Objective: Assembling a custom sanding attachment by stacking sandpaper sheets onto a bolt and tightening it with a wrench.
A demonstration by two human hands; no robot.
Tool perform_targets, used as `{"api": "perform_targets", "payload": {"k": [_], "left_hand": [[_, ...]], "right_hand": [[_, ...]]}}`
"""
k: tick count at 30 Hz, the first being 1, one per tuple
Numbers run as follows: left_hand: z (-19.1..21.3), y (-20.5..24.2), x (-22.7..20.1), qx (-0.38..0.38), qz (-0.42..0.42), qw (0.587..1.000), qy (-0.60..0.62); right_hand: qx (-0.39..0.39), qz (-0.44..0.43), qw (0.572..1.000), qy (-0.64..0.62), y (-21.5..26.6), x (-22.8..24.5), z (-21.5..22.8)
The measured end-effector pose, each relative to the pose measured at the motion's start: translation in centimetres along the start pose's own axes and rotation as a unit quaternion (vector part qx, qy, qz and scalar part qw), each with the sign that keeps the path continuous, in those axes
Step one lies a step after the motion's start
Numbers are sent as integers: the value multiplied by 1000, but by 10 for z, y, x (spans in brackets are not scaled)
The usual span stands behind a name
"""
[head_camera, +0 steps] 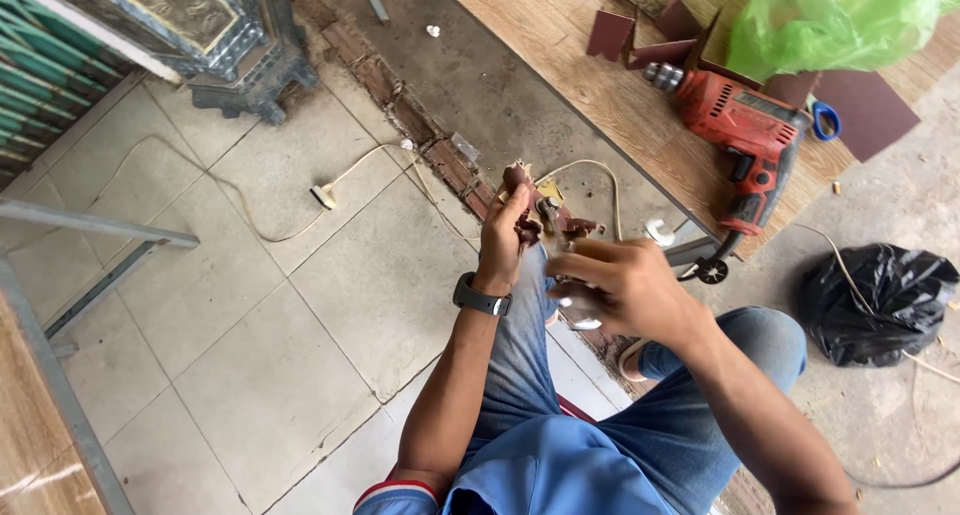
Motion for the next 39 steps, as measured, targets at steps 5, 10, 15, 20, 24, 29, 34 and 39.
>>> {"api": "perform_targets", "payload": {"k": [5, 10, 15, 20, 24, 29, 34, 39], "left_hand": [[17, -6, 16, -9, -54, 996, 63], [21, -5, 39, -9, -49, 997, 56], [9, 0, 29, -11, -172, 985, -32], [7, -1, 27, 14, -176, 984, -25], [26, -10, 32, 87, -149, 984, -37], [13, 3, -3, 163, -41, 974, 154], [18, 1, 5, 116, -90, 989, -22], [23, -2, 10, 68, -144, 983, -91]], "right_hand": [[-166, -183, 945, -215, 52, -43, -35], [-349, -257, 805, -404, 70, -75, -74], [-379, -270, 794, -391, 47, -47, -67], [-366, -315, 694, -535, 68, -67, -86], [-324, -383, 590, -633, 79, -80, -94], [-323, -393, 593, -624, 78, -78, -88], [-314, -404, 597, -618, 86, -86, -101], [-309, -402, 580, -637, 88, -88, -102]]}}
Point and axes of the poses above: each hand's wrist, its own y-axis away from the middle knuckle, its own z-axis out of the back of the hand, x = y × z, the point moved 1 cm from there along -y, towards the middle knuckle, and after that the axes turned 11 degrees about y, right-handed, at the moved point
